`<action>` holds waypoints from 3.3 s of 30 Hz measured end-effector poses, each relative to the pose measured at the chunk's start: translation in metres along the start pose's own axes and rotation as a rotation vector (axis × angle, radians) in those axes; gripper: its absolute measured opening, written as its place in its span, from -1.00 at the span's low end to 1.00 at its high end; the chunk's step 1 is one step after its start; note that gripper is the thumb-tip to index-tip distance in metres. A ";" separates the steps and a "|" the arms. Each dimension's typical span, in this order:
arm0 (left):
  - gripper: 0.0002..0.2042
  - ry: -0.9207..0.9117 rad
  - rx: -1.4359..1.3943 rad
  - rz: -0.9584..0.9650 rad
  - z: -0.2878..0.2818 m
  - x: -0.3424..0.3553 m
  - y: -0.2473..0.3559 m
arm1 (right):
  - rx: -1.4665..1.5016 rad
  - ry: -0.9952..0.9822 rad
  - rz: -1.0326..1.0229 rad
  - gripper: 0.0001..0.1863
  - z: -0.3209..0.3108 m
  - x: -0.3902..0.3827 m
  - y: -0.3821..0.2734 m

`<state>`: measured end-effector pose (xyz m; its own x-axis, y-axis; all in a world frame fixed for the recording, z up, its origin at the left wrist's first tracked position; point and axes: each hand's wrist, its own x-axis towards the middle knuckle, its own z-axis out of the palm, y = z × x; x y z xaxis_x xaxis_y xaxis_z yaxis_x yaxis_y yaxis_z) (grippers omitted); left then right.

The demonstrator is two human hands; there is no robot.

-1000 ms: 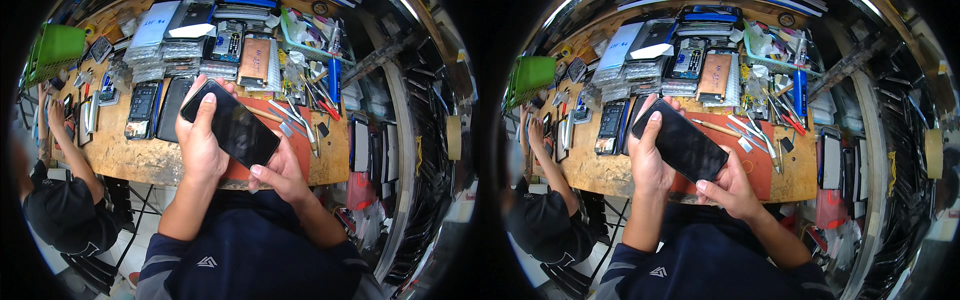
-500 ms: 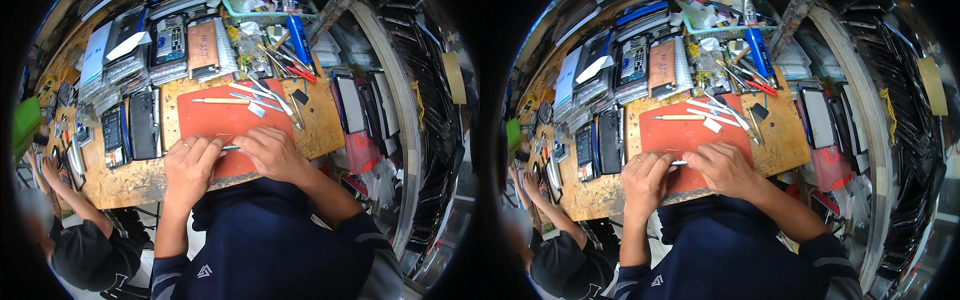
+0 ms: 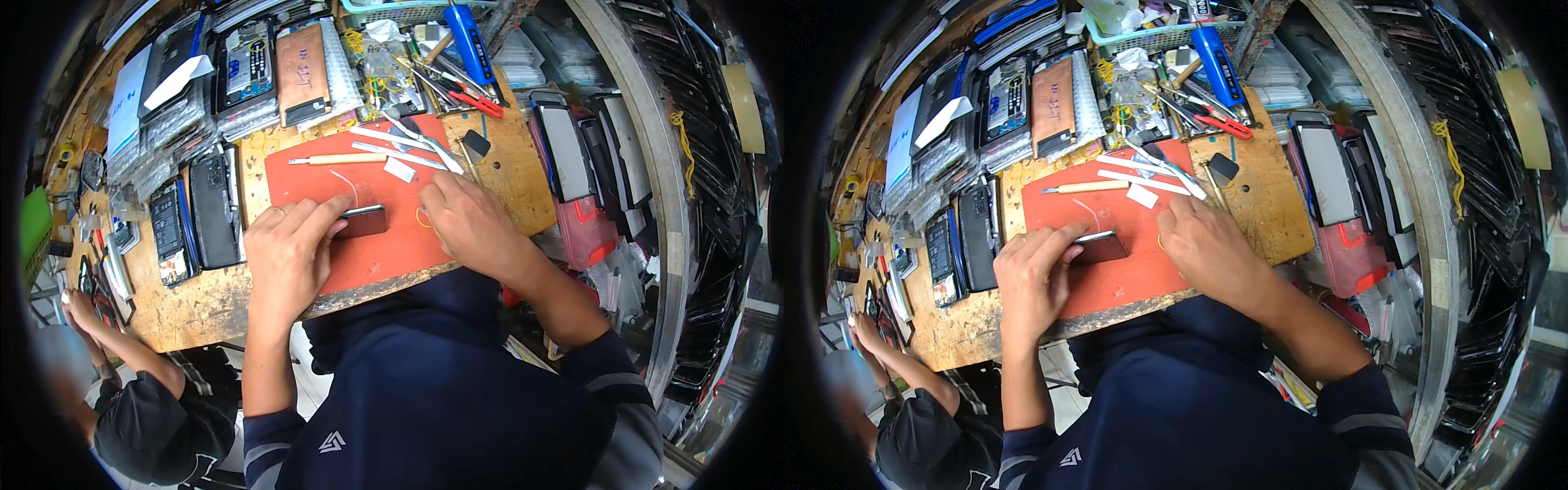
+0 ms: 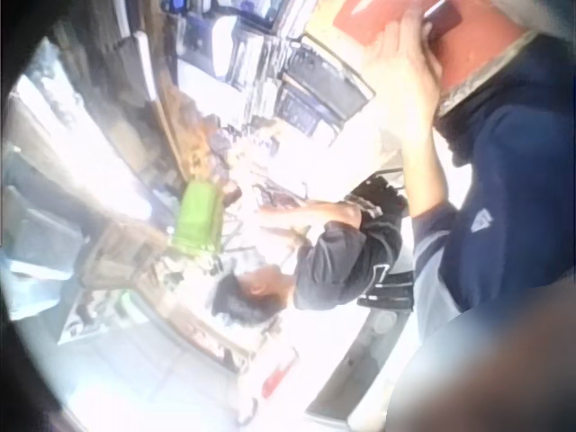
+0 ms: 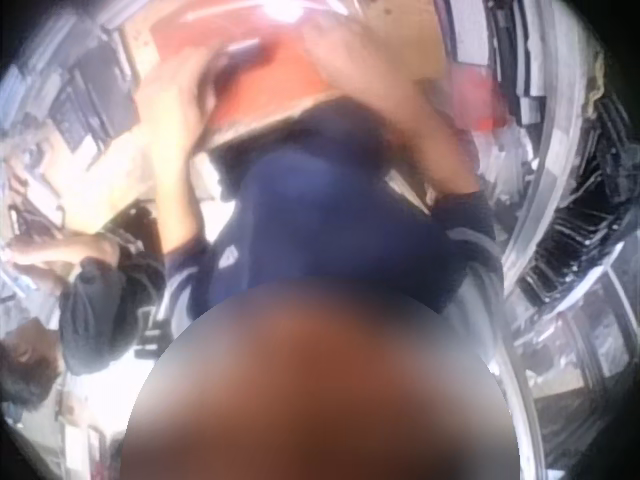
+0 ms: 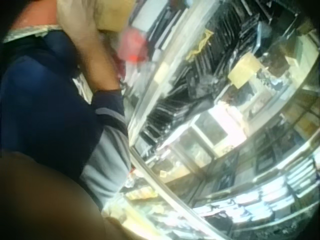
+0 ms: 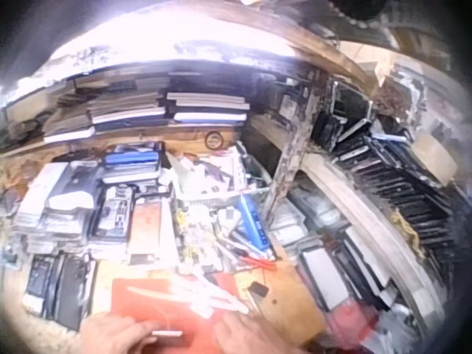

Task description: The person applies adhesive along the edges of a smartphone back cover using a syringe, wipes excess adhesive, and then secures the back cover with rubber bands. The person handles the phone and tools on a cluttered workbench.

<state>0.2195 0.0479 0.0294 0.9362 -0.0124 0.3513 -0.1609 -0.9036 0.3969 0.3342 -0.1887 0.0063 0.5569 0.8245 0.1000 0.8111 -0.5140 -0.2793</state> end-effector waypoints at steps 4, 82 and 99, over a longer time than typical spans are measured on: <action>-0.86 -0.032 -0.013 0.002 -0.003 0.006 -0.002 | 0.434 0.135 -0.104 -0.92 -0.016 0.006 -0.010; -0.86 0.544 -1.168 -0.725 -0.020 -0.026 -0.058 | 0.165 0.081 -0.096 -0.23 -0.032 0.042 -0.042; -0.45 0.613 -1.383 -0.428 0.025 -0.033 -0.020 | 0.454 0.475 0.118 -0.81 0.018 0.208 0.068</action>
<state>0.1998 0.0561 -0.0111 0.7765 0.6108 0.1544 -0.3987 0.2866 0.8712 0.5017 -0.0481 -0.0087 0.7401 0.5217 0.4244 0.6416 -0.3584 -0.6782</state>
